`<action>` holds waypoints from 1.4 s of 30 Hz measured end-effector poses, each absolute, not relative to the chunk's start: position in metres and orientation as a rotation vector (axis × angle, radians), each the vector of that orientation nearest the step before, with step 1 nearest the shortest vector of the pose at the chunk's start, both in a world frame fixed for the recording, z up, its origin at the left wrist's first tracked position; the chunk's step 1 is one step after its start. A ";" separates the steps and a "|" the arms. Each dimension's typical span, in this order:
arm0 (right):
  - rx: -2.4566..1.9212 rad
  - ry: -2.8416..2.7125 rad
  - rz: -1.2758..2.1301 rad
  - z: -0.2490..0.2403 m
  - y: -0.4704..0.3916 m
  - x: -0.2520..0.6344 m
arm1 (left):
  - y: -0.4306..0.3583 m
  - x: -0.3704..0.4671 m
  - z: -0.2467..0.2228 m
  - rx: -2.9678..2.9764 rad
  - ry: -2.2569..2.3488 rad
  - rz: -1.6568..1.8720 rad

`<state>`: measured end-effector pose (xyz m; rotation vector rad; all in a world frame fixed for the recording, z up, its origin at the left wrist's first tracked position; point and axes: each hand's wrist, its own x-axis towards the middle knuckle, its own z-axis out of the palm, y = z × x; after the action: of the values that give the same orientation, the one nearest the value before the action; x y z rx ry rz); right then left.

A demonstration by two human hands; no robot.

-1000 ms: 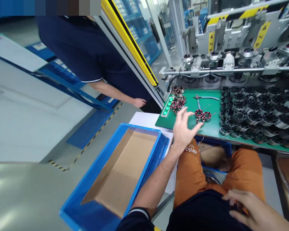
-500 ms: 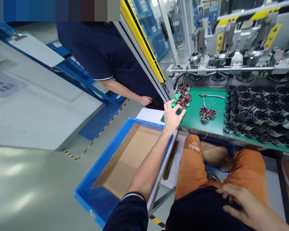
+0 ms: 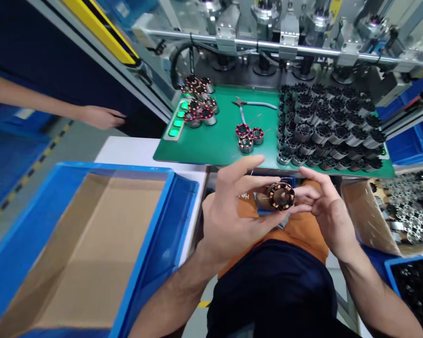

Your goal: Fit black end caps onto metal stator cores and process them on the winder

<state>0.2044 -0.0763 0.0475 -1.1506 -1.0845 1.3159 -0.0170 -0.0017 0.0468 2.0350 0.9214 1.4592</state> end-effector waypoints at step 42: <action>-1.028 -0.726 1.496 0.052 -0.065 0.236 | -0.012 -0.032 -0.021 2.079 0.797 0.851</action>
<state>0.2361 -0.0647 0.0515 -1.0283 -0.7264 1.4963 -0.0322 -0.0124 -0.0206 2.0790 0.7972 0.8512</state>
